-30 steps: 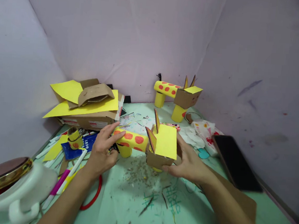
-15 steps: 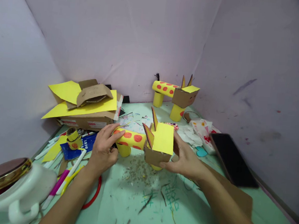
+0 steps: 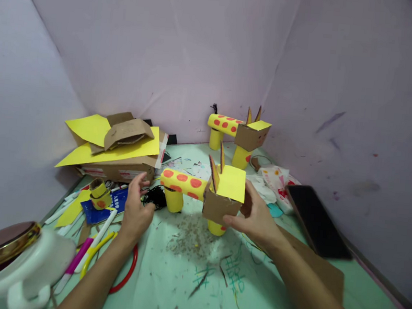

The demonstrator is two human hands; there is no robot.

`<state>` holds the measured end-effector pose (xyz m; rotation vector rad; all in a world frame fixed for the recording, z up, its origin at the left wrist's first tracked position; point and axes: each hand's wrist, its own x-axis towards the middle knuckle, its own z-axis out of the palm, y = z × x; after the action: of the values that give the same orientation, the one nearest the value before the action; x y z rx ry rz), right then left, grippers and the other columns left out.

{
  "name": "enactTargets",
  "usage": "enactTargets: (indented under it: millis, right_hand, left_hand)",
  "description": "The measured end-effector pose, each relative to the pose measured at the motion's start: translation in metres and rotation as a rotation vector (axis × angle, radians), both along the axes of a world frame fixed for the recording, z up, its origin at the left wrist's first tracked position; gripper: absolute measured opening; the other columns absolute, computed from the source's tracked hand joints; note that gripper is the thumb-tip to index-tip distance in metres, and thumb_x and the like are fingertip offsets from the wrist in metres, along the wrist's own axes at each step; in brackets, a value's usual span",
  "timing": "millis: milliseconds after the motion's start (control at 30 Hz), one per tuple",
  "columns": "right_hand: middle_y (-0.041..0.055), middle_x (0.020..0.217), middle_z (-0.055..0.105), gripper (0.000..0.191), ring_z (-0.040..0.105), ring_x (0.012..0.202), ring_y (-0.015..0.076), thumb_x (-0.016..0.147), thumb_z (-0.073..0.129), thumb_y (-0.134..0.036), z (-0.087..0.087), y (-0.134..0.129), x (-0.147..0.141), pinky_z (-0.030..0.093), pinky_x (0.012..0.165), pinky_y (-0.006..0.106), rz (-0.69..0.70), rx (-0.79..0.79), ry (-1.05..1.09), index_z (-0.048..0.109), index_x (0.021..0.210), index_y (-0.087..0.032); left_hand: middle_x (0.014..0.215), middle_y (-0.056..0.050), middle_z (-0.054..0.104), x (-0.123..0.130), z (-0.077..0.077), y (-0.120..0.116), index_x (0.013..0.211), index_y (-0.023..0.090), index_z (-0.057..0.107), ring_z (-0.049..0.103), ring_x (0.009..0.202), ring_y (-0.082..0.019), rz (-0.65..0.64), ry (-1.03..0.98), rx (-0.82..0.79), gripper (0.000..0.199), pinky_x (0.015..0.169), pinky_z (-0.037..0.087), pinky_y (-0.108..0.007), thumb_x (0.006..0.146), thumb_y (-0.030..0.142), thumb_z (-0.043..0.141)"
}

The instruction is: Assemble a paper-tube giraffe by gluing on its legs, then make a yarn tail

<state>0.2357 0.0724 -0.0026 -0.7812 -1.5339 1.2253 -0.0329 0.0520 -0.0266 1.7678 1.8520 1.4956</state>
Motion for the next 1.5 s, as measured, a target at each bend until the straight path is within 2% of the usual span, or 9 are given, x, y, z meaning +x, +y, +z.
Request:
enactTargets:
  millis: [100,233,433,633,733,933,1167,1367,1500]
  right_hand:
    - [0.0104,0.126,0.053,0.075,0.05,0.117,0.0297,0.059,0.078,-0.029,0.002,-0.001,-0.001,0.048,0.09,0.04,-0.061,0.014,0.046,0.04,0.123,-0.024]
    - [0.0103,0.124,0.053,0.071,0.055,0.11,0.0293,0.062,0.076,-0.034,0.008,0.003,-0.005,0.048,0.09,0.044,-0.189,0.02,0.069,0.039,0.121,-0.026]
    - [0.012,0.125,0.053,0.076,0.054,0.111,0.0291,0.057,0.077,-0.034,0.025,0.016,-0.013,0.046,0.093,0.047,-0.351,0.038,0.025,0.039,0.121,-0.025]
    - [0.0133,0.123,0.054,0.077,0.054,0.11,0.0293,0.057,0.076,-0.039,0.035,0.027,-0.031,0.046,0.094,0.048,-0.477,0.053,-0.071,0.039,0.122,-0.022]
    - [0.0132,0.125,0.053,0.08,0.053,0.112,0.0292,0.056,0.076,-0.041,0.036,0.05,-0.044,0.045,0.095,0.046,-0.52,0.08,-0.095,0.039,0.124,-0.021]
    - [0.0143,0.12,0.056,0.085,0.054,0.11,0.0304,0.052,0.076,-0.044,0.039,0.122,-0.075,0.043,0.095,0.046,-0.668,0.141,-0.129,0.04,0.124,-0.018]
    - [0.017,0.128,0.049,0.087,0.046,0.119,0.0328,0.055,0.072,-0.045,0.018,0.171,-0.116,0.036,0.1,0.048,-0.733,0.153,-0.165,0.035,0.128,-0.017]
    - [0.0207,0.131,0.045,0.092,0.041,0.123,0.0337,0.057,0.071,-0.045,-0.006,0.181,-0.133,0.031,0.103,0.049,-0.726,0.155,-0.202,0.028,0.132,-0.013]
    - [0.0223,0.136,0.039,0.098,0.037,0.127,0.0333,0.056,0.073,-0.046,-0.013,0.181,-0.132,0.028,0.105,0.049,-0.689,0.171,-0.222,0.024,0.134,-0.013]
  left_hand:
    - [0.123,-0.011,0.048,0.002,-0.013,0.004,0.129,0.019,0.036,0.053,0.109,-0.023,0.02,-0.028,-0.052,0.068,0.092,0.047,-0.04,0.064,0.002,0.047]
    - [0.121,-0.011,0.049,0.003,-0.019,0.005,0.13,0.021,0.035,0.055,0.106,-0.023,0.04,0.039,-0.043,0.066,0.089,0.049,-0.041,0.067,0.003,0.045]
    - [0.129,-0.011,0.05,0.002,-0.026,0.004,0.114,0.018,0.056,0.043,0.122,-0.028,-0.102,0.343,-0.085,0.053,0.103,0.034,-0.048,0.065,0.002,0.045]
    - [0.114,-0.012,0.063,0.008,-0.028,-0.001,0.102,0.021,0.066,0.044,0.117,-0.035,-0.123,0.644,-0.195,0.032,0.093,0.034,-0.059,0.079,0.014,0.045]
    - [0.115,-0.011,0.062,0.009,-0.029,-0.003,0.104,0.02,0.064,0.044,0.116,-0.033,-0.093,0.694,-0.213,0.032,0.092,0.036,-0.056,0.082,0.014,0.042]
    - [0.117,-0.01,0.061,0.01,-0.036,-0.002,0.107,0.021,0.063,0.044,0.117,-0.031,-0.052,0.723,-0.224,0.035,0.095,0.034,-0.054,0.081,0.011,0.041]
    - [0.12,-0.011,0.059,0.01,-0.042,-0.002,0.109,0.019,0.061,0.043,0.119,-0.033,-0.041,0.752,-0.264,0.04,0.099,0.032,-0.053,0.076,0.005,0.042]
    - [0.121,-0.012,0.059,0.012,-0.039,0.0,0.11,0.019,0.061,0.043,0.12,-0.034,-0.052,0.718,-0.314,0.041,0.099,0.031,-0.054,0.075,0.007,0.043]
    - [0.121,-0.013,0.059,0.011,-0.038,0.0,0.11,0.019,0.061,0.043,0.12,-0.034,-0.076,0.707,-0.336,0.04,0.099,0.03,-0.055,0.075,0.008,0.044]
